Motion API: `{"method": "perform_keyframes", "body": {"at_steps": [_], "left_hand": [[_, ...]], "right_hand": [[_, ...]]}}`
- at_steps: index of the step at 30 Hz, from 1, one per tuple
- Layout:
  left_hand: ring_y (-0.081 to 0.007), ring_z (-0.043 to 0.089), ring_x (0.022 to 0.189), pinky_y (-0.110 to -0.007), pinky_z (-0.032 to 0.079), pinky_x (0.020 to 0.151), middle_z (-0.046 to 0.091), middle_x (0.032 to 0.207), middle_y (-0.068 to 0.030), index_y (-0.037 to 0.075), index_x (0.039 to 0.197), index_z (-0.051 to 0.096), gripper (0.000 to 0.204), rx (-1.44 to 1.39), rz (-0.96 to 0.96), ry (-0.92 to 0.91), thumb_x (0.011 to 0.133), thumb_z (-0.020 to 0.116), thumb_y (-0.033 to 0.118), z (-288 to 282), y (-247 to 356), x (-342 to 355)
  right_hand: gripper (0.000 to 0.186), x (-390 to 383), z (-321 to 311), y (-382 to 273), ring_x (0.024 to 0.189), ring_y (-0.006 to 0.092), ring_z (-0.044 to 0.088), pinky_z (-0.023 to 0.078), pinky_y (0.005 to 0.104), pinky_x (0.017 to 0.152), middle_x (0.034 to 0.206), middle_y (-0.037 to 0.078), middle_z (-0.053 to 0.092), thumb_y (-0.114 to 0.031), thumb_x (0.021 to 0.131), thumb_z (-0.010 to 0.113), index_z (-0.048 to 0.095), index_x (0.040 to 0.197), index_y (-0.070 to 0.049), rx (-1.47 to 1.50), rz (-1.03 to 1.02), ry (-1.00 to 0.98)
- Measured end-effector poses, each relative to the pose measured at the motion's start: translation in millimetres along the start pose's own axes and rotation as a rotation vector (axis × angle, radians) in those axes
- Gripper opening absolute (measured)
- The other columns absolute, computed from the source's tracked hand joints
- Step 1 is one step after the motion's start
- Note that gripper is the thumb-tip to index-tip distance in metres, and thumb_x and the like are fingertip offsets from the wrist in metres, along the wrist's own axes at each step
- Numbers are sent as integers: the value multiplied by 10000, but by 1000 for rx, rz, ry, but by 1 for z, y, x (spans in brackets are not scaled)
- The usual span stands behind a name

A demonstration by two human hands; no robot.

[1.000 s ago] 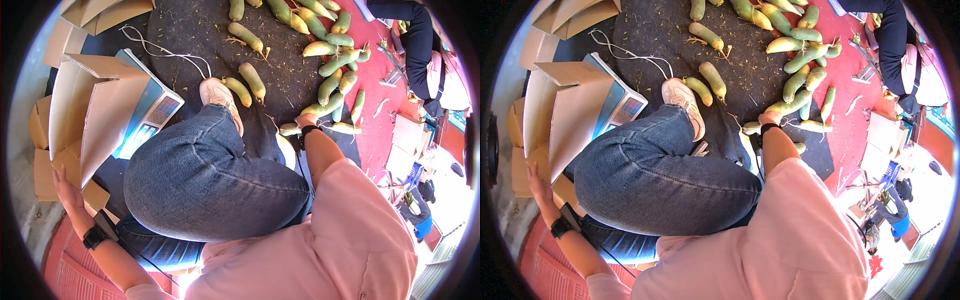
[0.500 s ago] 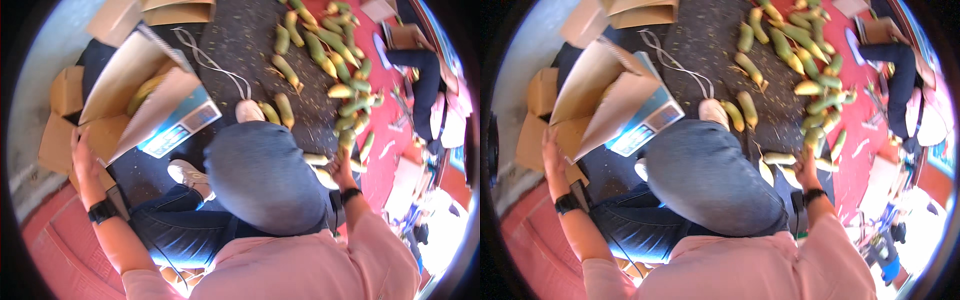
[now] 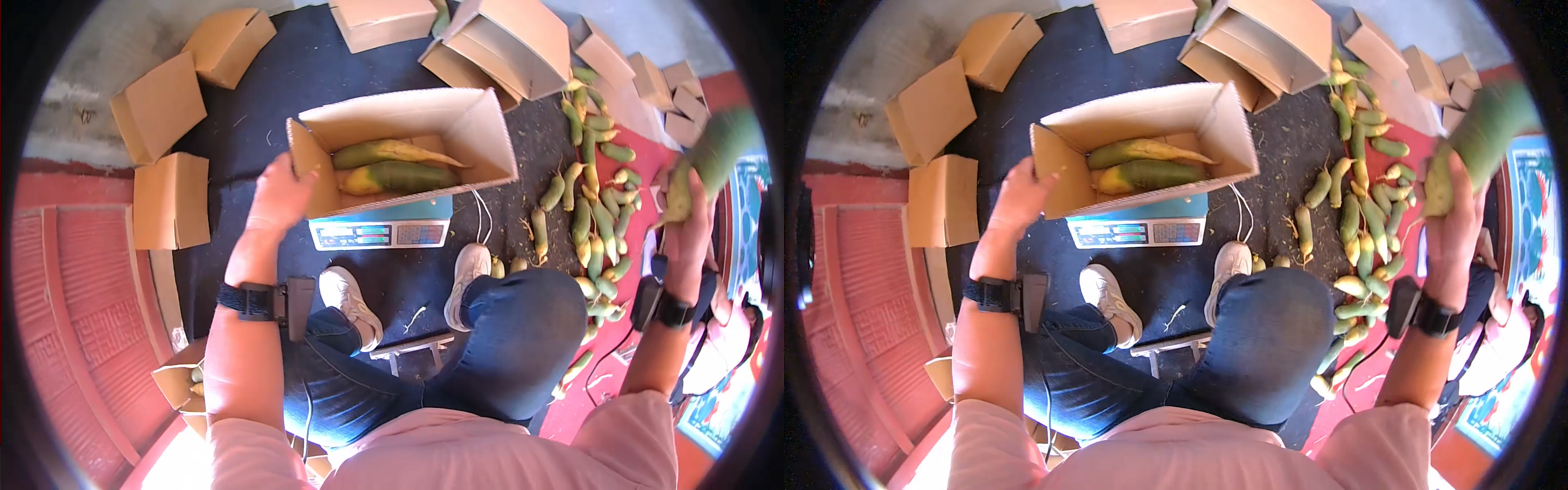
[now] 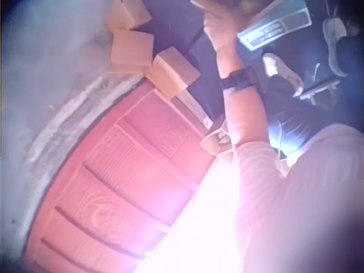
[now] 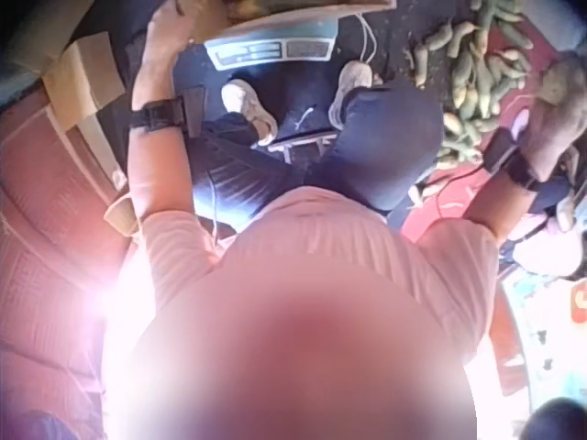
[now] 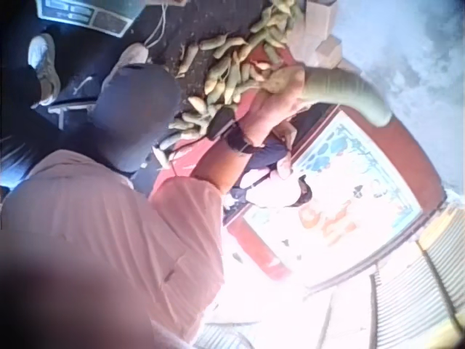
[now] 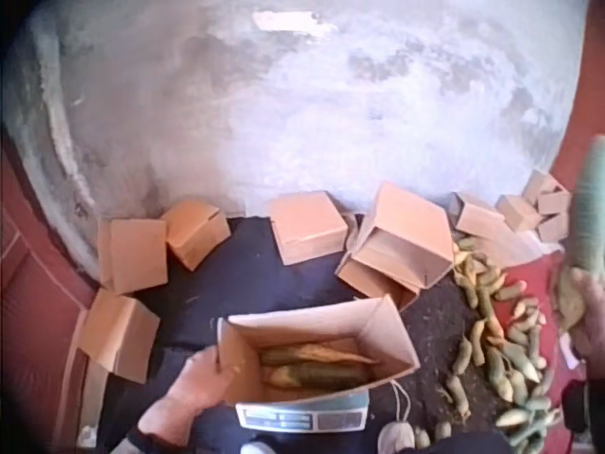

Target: The person picks up green vegetables from a pile on the floor and places them into a cardboard box resting on a digital scale. After filling the box, the person moves it aside and repeats the process with a new empty box. The task involves repetitive picking, weighing, and packing of the produce.

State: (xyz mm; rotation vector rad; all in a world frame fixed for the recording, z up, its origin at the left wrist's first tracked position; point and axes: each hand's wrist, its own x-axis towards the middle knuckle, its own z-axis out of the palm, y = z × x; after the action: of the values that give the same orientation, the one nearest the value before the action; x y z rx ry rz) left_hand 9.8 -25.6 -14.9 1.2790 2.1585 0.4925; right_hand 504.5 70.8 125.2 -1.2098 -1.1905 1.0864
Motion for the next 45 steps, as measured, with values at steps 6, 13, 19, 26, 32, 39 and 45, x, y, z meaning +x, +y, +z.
{"method": "perform_keyframes", "body": {"at_steps": [6, 13, 19, 26, 32, 39, 45], "left_hand": [[-480, 570, 896, -496, 463, 827, 583, 899, -328, -79, 1017, 437, 302, 34, 90, -102, 788, 501, 108, 11, 0, -15], [-462, 592, 868, -482, 484, 811, 589, 879, -322, -80, 1023, 426, 306, 63, 64, -131, 780, 513, 84, 6, 2, -18], [-470, 588, 869, -479, 491, 801, 588, 899, -322, -78, 1023, 433, 299, 77, 48, -124, 783, 505, 85, 7, 6, -14], [-489, 573, 854, -500, 473, 812, 569, 877, -348, -85, 990, 426, 279, 78, 187, -3, 773, 483, 80, 16, 10, -6], [-231, 580, 944, -325, 446, 805, 621, 1017, -158, -36, 1134, 518, 340, 35, 85, -69, 827, 494, 109, 1, -5, -5], [-163, 566, 875, -288, 438, 739, 620, 1010, -73, -11, 1127, 551, 393, -65, 23, -126, 877, 550, 293, 1, -12, 2], [-123, 539, 823, -252, 399, 653, 604, 996, -28, 10, 1161, 550, 548, -50, -213, -88, 887, 476, 480, -1, -2, 5]], "right_hand": [[816, 26, 133, -34, 1003, 268, 565, 443, 366, 856, 1154, 136, 557, -184, 679, 721, 304, 1365, -35, -911, -67, -1025], [821, 21, 289, 75, 942, 362, 567, 440, 417, 811, 1018, 210, 579, -263, 660, 686, 276, 1355, -112, -1550, -55, -1726], [751, 29, 290, 193, 1201, 353, 421, 337, 409, 988, 1316, 217, 415, -409, 850, 563, 135, 1423, -179, -1367, 236, -1878], [622, 26, 300, 180, 1208, 329, 431, 345, 445, 998, 1304, 180, 456, -435, 862, 533, 324, 1377, -157, -1660, -149, -1904], [369, 25, 218, 56, 886, 218, 593, 470, 337, 790, 972, 118, 630, -274, 908, 516, 516, 1184, -30, -511, -376, -1167], [354, -46, -129, 167, 800, 210, 588, 462, 330, 717, 887, 120, 624, -266, 857, 566, 537, 1075, 12, -1070, 64, -195], [202, -305, -253, 319, 673, 202, 579, 468, 320, 558, 754, 94, 581, -104, 837, 533, 528, 1006, 5, -683, 1076, -6]]}}
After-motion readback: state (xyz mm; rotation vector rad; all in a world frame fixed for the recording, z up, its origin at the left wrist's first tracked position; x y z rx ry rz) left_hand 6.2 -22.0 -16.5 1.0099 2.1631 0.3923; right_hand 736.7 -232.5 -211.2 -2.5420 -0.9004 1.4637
